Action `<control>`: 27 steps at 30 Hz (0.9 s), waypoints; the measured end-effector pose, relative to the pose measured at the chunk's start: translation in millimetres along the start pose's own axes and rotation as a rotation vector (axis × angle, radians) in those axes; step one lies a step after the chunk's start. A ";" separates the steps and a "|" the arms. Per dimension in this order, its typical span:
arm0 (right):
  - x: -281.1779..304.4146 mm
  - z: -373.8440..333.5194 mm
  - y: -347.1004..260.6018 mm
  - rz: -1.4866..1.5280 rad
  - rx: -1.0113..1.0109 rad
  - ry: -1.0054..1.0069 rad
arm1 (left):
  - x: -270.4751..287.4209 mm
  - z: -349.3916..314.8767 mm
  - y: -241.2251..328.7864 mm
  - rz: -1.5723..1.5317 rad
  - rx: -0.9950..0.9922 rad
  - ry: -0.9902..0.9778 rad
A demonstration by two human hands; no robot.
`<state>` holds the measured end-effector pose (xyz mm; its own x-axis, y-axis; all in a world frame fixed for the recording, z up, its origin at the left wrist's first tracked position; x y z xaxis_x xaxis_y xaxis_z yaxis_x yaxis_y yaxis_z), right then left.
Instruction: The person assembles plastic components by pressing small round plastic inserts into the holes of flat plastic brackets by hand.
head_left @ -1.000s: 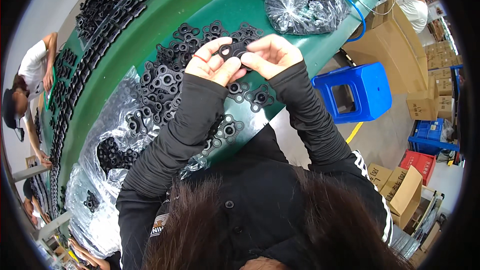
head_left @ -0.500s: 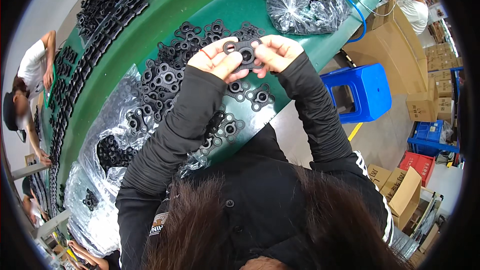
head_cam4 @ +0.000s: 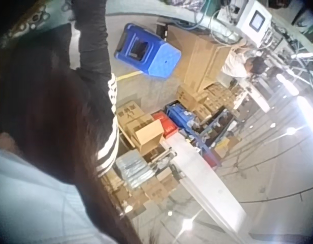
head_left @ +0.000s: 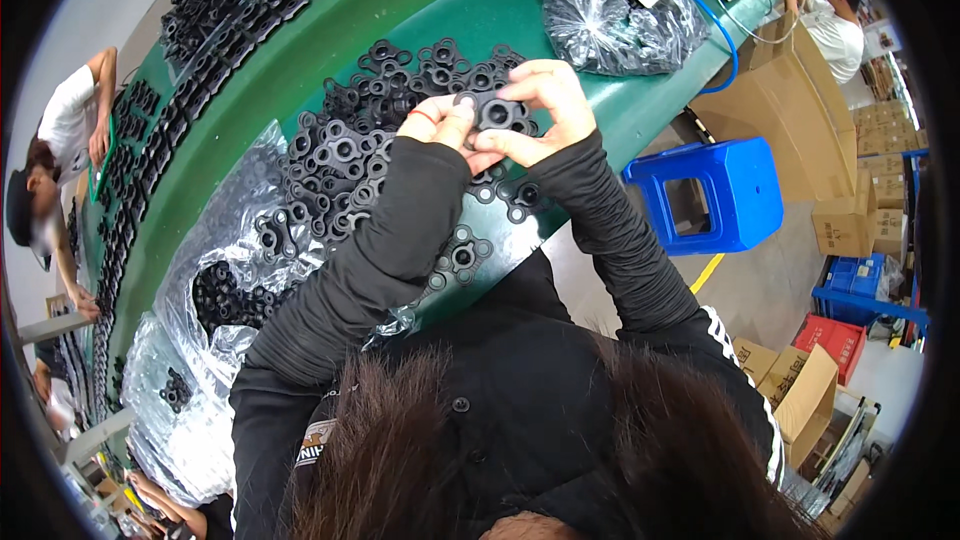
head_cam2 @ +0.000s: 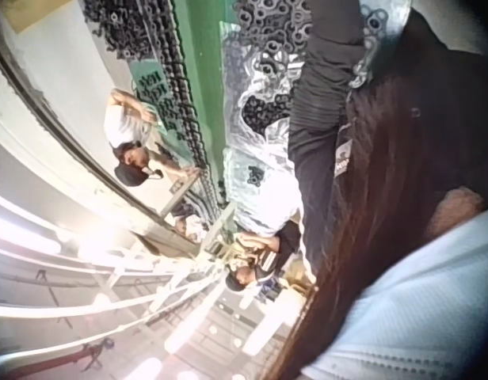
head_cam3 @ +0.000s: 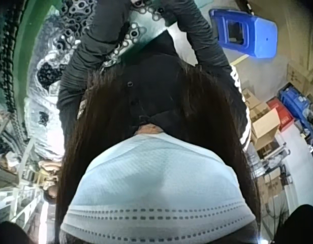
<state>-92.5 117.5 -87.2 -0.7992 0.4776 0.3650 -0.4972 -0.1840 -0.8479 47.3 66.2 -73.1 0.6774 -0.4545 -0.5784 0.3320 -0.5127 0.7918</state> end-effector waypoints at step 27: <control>-8.0 -78.1 34.7 -0.816 -0.170 -0.142 | 182.6 171.9 47.8 1.591 -0.124 -0.341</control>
<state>-77.0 174.5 -149.5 -0.2519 0.2895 0.9234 -0.8884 0.3093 -0.3393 74.0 -166.6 -174.6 0.2062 -0.5776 0.7899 -0.4606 0.6549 0.5991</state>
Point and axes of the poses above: each hand's wrist, its own z-axis towards the middle knuckle, its own x-axis out of the back of the hand, y = z × x, the point moved 2 cm from there along z, towards the middle knuckle, and after that the axes turned 4 degrees about -x, right-handed, at the moved point
